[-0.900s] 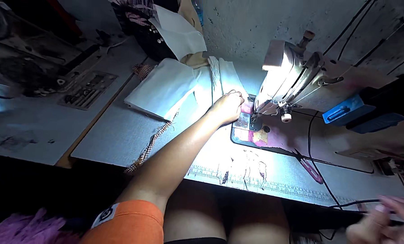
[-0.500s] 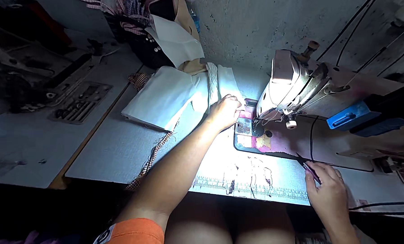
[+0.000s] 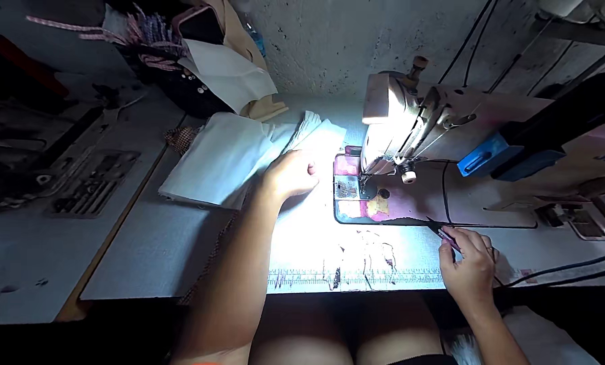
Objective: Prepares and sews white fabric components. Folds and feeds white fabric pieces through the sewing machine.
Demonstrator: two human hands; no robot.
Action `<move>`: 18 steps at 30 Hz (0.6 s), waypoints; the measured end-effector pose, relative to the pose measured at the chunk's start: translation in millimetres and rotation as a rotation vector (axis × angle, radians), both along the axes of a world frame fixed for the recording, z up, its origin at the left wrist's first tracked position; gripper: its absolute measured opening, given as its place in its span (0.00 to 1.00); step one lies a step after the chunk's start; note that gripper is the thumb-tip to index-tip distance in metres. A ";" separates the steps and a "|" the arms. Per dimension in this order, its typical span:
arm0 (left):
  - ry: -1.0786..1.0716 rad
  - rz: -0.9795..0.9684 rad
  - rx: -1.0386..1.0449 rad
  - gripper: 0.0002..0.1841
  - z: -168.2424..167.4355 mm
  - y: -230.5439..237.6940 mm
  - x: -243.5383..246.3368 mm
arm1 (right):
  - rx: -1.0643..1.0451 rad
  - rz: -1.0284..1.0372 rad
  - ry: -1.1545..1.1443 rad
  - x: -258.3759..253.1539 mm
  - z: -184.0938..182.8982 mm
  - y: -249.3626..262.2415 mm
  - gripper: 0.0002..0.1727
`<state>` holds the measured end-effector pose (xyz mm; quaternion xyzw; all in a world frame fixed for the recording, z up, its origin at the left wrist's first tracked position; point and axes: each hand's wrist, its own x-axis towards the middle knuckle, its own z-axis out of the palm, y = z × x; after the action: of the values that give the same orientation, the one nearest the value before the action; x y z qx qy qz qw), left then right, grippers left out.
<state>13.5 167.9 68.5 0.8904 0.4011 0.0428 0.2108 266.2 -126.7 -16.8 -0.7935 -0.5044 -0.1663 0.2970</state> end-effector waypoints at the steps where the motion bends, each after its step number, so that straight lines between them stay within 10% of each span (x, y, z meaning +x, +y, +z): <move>1: 0.042 0.001 -0.011 0.12 2.7 -6.7 0.0 | 0.004 -0.005 -0.002 -0.4 0.0 -0.2 0.19; 5: -0.029 0.007 0.103 0.14 2.6 -52.1 -12.9 | 0.024 -0.028 -0.023 -1.1 -0.2 -0.7 0.19; 9: -0.556 0.034 0.457 0.15 -31.3 -150.8 -48.8 | 0.032 -0.024 -0.037 -1.0 -2.2 -2.8 0.19; 12: -0.850 -0.063 0.203 0.18 -87.4 -220.7 -83.6 | -0.006 0.026 -0.012 -2.0 4.5 -3.6 0.19; 18: -0.002 0.630 -0.489 0.22 -137.7 -207.6 -114.9 | -0.027 0.182 0.180 -26.1 15.5 23.0 0.20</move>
<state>-101.5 -39.7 -69.2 0.6474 0.6526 0.0092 0.3936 240.1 -103.8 -1.3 -0.7602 -0.5476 -0.0600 0.3445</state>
